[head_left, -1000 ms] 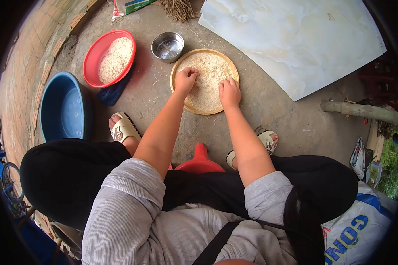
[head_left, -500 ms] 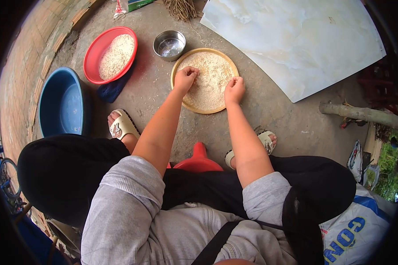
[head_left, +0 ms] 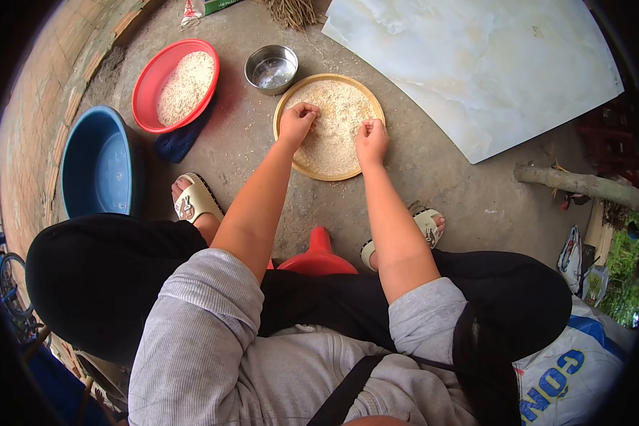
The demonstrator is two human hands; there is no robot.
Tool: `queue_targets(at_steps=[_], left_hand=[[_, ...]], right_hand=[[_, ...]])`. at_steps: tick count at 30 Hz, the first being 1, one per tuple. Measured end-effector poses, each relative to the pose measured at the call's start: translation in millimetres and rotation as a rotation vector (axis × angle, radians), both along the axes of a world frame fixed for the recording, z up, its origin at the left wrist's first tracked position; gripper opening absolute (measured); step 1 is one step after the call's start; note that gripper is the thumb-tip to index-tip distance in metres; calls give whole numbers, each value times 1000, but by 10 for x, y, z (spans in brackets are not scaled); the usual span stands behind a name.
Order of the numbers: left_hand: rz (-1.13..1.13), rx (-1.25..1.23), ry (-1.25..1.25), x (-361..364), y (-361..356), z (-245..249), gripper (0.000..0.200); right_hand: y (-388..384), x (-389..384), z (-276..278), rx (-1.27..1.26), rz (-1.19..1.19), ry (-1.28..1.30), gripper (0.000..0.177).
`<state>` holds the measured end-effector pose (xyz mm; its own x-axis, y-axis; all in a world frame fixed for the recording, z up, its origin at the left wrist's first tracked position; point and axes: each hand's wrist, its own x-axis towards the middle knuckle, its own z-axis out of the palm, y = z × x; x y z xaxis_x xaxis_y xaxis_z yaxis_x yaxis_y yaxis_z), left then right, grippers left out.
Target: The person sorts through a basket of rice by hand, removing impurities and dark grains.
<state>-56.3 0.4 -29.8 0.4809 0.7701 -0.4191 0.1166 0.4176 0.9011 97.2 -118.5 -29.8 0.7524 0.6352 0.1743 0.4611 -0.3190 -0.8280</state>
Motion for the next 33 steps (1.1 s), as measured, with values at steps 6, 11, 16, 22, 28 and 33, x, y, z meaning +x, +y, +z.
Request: queue_targets(at_steps=[6, 11, 16, 22, 28, 33], left_hand=[[40, -55, -17, 20, 4, 34, 11], [16, 354, 390, 191, 13, -60, 13], [-110, 464, 406, 470, -129, 262, 16], [-401, 606, 343, 654, -259, 194, 18], [-343, 850, 404, 704, -374, 26, 13], [-391, 892, 514, 729, -479, 142, 11]], right_hand=[[17, -1, 14, -63, 61, -59, 13], [8, 41, 58, 16, -29, 48, 11], [-44, 102, 42, -25, -2, 153, 11], [-53, 199, -110, 35, -33, 267, 9], [-40, 323, -85, 184, -66, 663, 14], [-48, 374, -3, 257, -122, 891, 16]])
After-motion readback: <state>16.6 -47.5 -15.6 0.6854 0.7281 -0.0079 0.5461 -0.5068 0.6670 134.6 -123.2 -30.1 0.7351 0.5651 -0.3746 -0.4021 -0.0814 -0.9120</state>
